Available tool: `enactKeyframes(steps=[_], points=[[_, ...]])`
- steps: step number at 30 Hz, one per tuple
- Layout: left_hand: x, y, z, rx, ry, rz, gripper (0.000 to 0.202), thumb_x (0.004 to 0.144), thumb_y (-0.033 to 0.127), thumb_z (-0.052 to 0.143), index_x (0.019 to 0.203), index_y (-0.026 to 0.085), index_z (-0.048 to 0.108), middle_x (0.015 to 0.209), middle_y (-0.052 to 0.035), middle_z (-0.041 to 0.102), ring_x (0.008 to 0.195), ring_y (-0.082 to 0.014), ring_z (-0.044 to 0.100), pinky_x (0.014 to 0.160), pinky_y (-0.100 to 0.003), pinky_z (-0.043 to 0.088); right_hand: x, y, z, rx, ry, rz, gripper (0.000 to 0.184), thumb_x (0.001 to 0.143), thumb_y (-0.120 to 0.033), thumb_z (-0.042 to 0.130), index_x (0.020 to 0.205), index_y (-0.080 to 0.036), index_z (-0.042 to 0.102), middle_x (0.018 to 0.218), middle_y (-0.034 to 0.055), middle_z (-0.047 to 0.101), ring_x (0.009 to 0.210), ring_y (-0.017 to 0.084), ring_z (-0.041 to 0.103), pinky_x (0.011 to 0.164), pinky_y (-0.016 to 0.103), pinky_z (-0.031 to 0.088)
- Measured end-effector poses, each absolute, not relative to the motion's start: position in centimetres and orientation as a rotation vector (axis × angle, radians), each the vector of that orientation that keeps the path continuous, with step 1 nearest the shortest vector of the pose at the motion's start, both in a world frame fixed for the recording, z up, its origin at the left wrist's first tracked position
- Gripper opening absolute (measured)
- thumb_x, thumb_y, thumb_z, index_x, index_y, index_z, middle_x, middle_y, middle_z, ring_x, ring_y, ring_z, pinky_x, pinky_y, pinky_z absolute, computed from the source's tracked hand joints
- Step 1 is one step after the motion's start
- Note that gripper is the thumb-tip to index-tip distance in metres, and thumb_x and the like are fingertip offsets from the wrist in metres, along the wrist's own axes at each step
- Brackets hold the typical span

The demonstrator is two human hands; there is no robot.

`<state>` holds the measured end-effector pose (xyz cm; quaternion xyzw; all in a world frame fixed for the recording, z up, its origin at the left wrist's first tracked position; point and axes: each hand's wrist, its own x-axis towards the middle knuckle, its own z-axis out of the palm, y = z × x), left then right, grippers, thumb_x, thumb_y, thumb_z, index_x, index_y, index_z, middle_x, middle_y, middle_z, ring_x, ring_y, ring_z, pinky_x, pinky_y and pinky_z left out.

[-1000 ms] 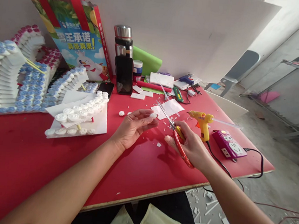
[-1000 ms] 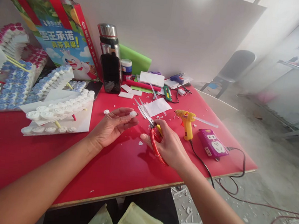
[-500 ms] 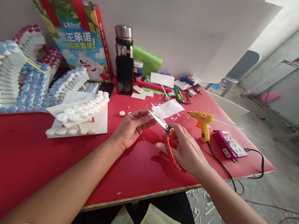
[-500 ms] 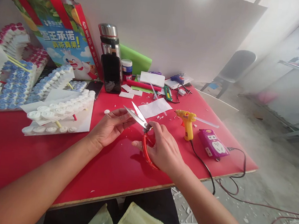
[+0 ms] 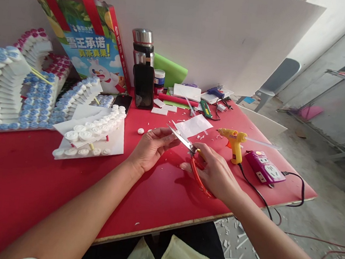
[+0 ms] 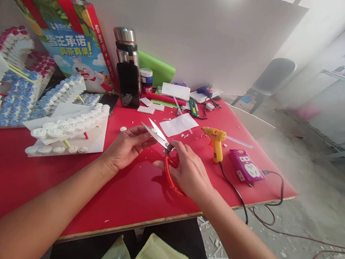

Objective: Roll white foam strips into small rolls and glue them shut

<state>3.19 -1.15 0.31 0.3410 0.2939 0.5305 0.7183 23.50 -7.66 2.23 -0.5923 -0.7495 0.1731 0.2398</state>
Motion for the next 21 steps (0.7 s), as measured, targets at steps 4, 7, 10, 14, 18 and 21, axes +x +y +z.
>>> enactKeyframes(steps=[4, 7, 10, 14, 18, 21], points=[[3.2, -1.2, 0.4, 0.750, 0.664, 1.172, 0.022, 0.067, 0.019, 0.088, 0.086, 0.016, 0.079, 0.092, -0.0064, 0.078, 0.095, -0.0208, 0.073, 0.100, -0.039, 0.054, 23.5, -7.7, 2.3, -1.618, -2.050, 0.457, 0.040, 0.089, -0.055, 0.061, 0.115, -0.025, 0.058, 0.086, 0.0035, 0.064, 0.063, 0.016, 0.053, 0.059, 0.027, 0.042], [3.2, -1.2, 0.3, 0.757, 0.667, 1.175, 0.021, 0.067, 0.019, 0.088, 0.085, 0.016, 0.079, 0.092, -0.0064, 0.078, 0.095, -0.0211, 0.073, 0.100, -0.040, 0.054, 23.5, -7.7, 2.3, -1.610, -2.053, 0.451, 0.037, 0.090, -0.052, 0.060, 0.114, -0.025, 0.058, 0.087, 0.0040, 0.064, 0.065, 0.017, 0.054, 0.061, 0.027, 0.043], [3.2, -1.1, 0.3, 0.772, 0.667, 1.175, 0.020, 0.068, 0.019, 0.087, 0.086, 0.017, 0.080, 0.092, -0.0061, 0.079, 0.093, -0.0208, 0.073, 0.100, -0.040, 0.055, 23.7, -7.6, 2.1, -1.577, -2.056, 0.456, 0.032, 0.091, -0.047, 0.059, 0.112, -0.024, 0.059, 0.085, 0.0034, 0.064, 0.066, 0.016, 0.053, 0.062, 0.027, 0.042], [3.1, -1.1, 0.3, 0.781, 0.656, 1.157, 0.020, 0.070, 0.019, 0.086, 0.089, 0.017, 0.080, 0.091, -0.0060, 0.079, 0.089, -0.0193, 0.074, 0.099, -0.038, 0.055, 24.1, -7.4, 1.6, -1.555, -2.002, 0.546, 0.031, 0.090, -0.046, 0.062, 0.112, -0.023, 0.060, 0.072, -0.0018, 0.055, 0.060, 0.014, 0.046, 0.058, 0.026, 0.037], [2.9, -1.0, 0.3, 0.753, 0.639, 1.134, 0.022, 0.072, 0.021, 0.085, 0.093, 0.017, 0.081, 0.092, -0.0055, 0.078, 0.089, -0.0174, 0.073, 0.100, -0.036, 0.055, 24.8, -7.1, 1.3, -1.572, -1.807, 0.772, 0.037, 0.087, -0.054, 0.064, 0.108, -0.024, 0.059, 0.063, -0.0066, 0.042, 0.055, 0.012, 0.038, 0.053, 0.025, 0.033], [2.7, -0.9, 0.4, 0.719, 0.624, 1.126, 0.022, 0.072, 0.021, 0.085, 0.094, 0.017, 0.081, 0.095, -0.0059, 0.078, 0.086, -0.0159, 0.072, 0.099, -0.035, 0.055, 25.2, -7.0, 1.9, -1.552, -1.809, 0.796, 0.045, 0.086, -0.057, 0.065, 0.115, -0.024, 0.055, 0.065, -0.0067, 0.043, 0.056, 0.012, 0.040, 0.054, 0.025, 0.035]])
